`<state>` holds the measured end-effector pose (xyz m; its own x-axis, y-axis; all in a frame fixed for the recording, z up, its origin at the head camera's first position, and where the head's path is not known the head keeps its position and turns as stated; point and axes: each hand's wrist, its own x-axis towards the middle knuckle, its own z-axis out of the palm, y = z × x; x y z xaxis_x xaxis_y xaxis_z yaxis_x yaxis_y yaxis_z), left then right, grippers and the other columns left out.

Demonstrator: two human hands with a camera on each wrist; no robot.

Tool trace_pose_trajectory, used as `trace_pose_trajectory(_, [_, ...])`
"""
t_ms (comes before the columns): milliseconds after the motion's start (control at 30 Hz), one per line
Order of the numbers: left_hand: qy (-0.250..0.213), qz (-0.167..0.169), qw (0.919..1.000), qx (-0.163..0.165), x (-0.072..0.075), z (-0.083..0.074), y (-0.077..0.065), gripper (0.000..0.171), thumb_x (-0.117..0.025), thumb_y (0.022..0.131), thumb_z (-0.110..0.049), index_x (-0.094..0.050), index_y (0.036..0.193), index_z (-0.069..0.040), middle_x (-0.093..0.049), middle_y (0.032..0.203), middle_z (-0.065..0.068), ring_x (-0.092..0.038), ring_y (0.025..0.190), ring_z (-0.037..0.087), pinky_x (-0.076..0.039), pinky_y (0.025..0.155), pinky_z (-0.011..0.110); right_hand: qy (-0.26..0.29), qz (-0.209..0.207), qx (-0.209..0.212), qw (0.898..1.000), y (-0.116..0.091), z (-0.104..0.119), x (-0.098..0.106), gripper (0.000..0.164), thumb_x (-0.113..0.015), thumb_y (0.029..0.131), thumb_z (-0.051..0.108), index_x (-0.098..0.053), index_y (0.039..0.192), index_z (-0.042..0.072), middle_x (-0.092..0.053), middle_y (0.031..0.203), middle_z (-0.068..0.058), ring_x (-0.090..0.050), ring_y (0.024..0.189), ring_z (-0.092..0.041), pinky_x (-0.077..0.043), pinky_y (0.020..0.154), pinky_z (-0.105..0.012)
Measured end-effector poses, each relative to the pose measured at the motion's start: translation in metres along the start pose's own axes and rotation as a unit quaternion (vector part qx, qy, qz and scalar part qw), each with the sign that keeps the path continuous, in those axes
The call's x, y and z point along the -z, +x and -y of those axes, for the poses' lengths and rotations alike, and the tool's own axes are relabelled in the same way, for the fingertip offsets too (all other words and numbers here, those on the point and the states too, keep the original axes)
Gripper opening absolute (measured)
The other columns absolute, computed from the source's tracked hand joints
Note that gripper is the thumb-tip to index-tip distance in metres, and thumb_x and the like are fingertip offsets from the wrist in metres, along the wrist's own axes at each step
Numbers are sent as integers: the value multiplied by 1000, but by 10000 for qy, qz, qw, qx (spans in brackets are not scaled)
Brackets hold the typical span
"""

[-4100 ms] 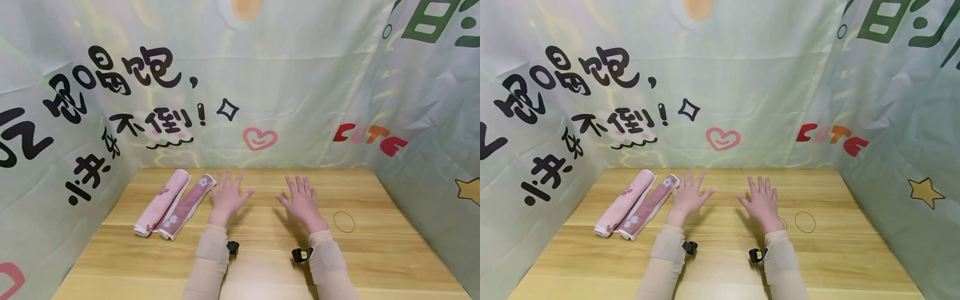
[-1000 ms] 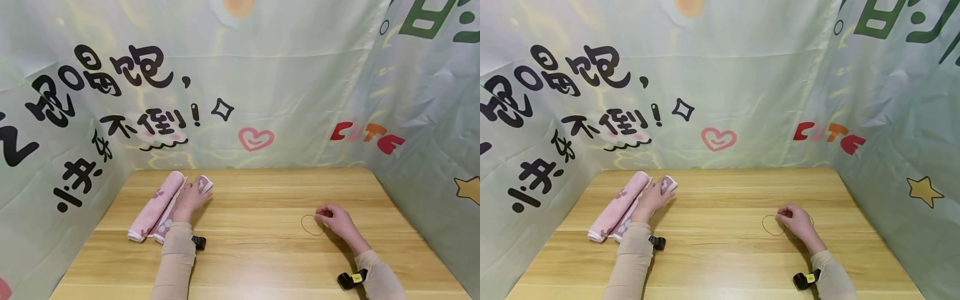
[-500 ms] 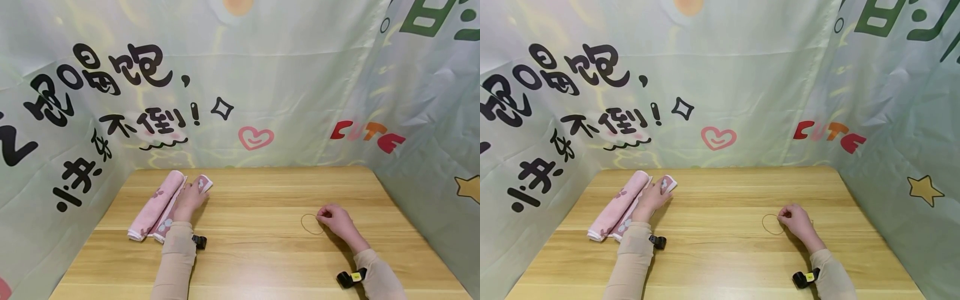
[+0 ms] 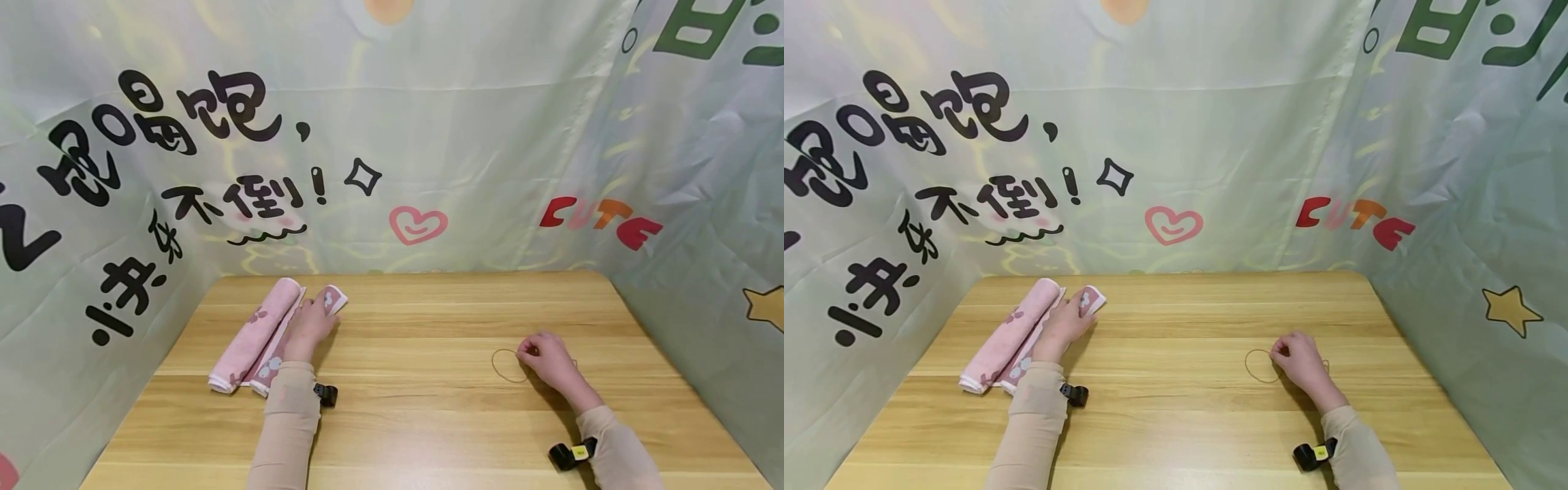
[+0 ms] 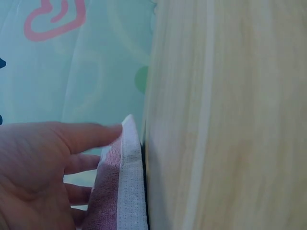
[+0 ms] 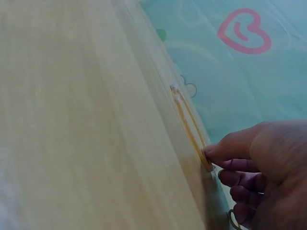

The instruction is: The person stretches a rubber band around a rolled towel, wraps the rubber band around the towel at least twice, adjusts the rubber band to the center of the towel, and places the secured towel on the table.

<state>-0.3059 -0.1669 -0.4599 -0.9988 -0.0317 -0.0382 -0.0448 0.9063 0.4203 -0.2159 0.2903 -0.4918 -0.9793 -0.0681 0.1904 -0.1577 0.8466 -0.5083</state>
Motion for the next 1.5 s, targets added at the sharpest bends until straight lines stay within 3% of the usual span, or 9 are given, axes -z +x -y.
trace_pose_trajectory(200, [204, -147, 9997, -58, -1, -1, -1, 67, -62, 90, -20, -34, 149, -5, -50, 134, 32, -51, 120, 49, -44, 97, 60, -185, 140, 110, 9997, 0, 0, -1, 9, -68, 86, 8, -62, 78, 6, -56, 85, -10, -47, 85, -28, -34, 80, -44])
trace_pose_trajectory(400, [328, -51, 9994, 0, 2, -6, -5, 60, -61, 89, -12, -41, 144, -1, -53, 130, 31, -56, 112, 49, -48, 91, 59, -228, 140, 162, 9995, -1, 2, -1, 9, -66, 86, 7, -61, 78, 5, -53, 83, -8, -46, 84, -27, -33, 81, -44])
trace_pose_trajectory(700, [239, -175, 9995, -143, 4, -14, -10, 50, -56, 88, -4, -50, 138, -5, -60, 120, 27, -60, 105, 45, -51, 83, 58, -86, -87, 73, 9999, -1, 8, 7, 7, -65, 87, 8, -62, 83, 3, -56, 90, -13, -48, 96, -38, -37, 81, -46])
trace_pose_trajectory(900, [279, -275, 9989, -249, 4, -20, -11, 48, -55, 88, -1, -53, 135, -9, -61, 118, 25, -61, 104, 41, -52, 81, 56, -40, -262, 59, 9996, 0, 12, 10, 6, -65, 88, 8, -63, 84, 4, -56, 92, -14, -46, 95, -37, -37, 78, -42])
trace_pose_trajectory(1133, [284, -364, 9979, -459, 4, -28, -11, 42, -53, 92, -7, -56, 134, -12, -62, 121, 22, -61, 108, 42, -51, 85, 58, 208, -442, -5, 9988, 0, 19, 14, 8, -62, 92, 7, -61, 88, 0, -56, 99, -20, -45, 105, -43, -40, 86, -53])
trace_pose_trajectory(1500, [258, -870, 9913, -955, 2, -40, -14, 42, -64, 88, -9, -60, 129, -13, -64, 114, 21, -64, 100, 40, -53, 80, 56, 282, -1092, 299, 9932, 1, 26, 17, 6, -64, 90, 4, -62, 88, -1, -55, 95, -17, -51, 90, -31, -41, 72, -34])
